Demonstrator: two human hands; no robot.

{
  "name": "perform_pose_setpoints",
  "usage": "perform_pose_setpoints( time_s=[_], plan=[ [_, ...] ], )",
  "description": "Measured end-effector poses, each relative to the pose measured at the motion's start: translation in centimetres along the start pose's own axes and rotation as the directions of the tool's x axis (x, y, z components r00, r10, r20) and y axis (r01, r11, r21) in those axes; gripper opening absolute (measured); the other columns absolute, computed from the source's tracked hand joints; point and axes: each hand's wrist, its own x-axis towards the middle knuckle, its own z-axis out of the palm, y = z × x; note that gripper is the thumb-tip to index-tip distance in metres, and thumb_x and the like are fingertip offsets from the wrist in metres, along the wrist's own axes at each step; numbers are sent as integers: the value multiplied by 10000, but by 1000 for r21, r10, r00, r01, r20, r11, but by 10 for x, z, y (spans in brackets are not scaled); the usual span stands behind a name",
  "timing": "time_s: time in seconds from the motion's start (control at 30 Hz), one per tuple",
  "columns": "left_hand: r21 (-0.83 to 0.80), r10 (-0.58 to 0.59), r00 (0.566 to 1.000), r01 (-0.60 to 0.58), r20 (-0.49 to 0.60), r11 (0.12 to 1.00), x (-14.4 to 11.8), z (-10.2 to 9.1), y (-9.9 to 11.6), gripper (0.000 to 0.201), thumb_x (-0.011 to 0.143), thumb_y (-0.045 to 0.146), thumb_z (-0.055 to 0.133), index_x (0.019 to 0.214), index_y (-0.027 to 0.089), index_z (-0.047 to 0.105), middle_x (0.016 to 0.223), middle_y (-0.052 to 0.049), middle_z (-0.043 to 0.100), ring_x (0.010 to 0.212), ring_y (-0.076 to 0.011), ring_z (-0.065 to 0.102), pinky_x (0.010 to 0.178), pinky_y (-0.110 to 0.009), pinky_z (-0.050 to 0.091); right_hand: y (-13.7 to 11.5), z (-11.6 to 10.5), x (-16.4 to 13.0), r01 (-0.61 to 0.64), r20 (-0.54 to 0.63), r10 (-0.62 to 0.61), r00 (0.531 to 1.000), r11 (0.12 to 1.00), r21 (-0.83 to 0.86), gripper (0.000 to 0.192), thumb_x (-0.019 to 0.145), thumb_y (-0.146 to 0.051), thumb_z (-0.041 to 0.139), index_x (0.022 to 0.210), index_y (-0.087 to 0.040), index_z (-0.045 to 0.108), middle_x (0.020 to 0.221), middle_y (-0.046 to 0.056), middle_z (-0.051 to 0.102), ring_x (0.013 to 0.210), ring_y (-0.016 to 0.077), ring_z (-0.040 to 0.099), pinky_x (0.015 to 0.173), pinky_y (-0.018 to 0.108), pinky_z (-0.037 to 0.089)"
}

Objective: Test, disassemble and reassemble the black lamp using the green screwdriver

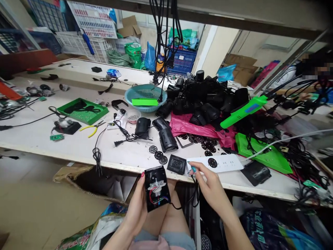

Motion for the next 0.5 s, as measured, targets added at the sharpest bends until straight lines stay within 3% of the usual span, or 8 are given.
perform_pose_setpoints(
  time_s=[0.1, 0.27, 0.37, 0.5],
  plan=[
    [55, -56, 995, 52, 80, 997, 6, 7, -1, 350, 985, 380, 545, 1265, 222, 683, 1279, -66, 711, 1265, -258, 614, 1139, -425, 430, -9, 13, -4, 40, -34, -39, 999, 999, 34, 237, 1003, -331, 474, 1134, -246, 652, 1011, 42, 695, 956, 175, 664, 837, 278, 511],
    [74, -87, 979, 74, 187, 994, 12, 12, -1, 338, 960, 385, 594, 1213, 190, 704, 1347, -64, 669, 1365, -225, 519, 1187, -364, 350, -16, 22, 3, 86, -42, -84, 996, 995, 56, 173, 995, -269, 507, 1063, -257, 665, 992, 42, 683, 952, 181, 651, 820, 288, 513],
    [50, -74, 976, 65, 204, 997, 21, 5, -3, 341, 954, 386, 603, 1219, 192, 697, 1361, -65, 659, 1383, -226, 498, 1193, -374, 338, -21, 27, 4, 103, -21, -101, 995, 991, 83, 152, 988, -252, 524, 1037, -262, 668, 962, 31, 679, 917, 171, 651, 791, 278, 515],
    [-24, 42, 982, -38, 186, 999, 38, -14, -11, 289, 926, 217, 632, 1205, 189, 698, 1334, -77, 674, 1414, -237, 457, 1187, -389, 341, -25, 34, 2, 106, -18, -105, 994, 988, 110, 149, 982, -234, 535, 1033, -271, 669, 955, 26, 681, 900, 167, 658, 777, 275, 528]
  ],
)
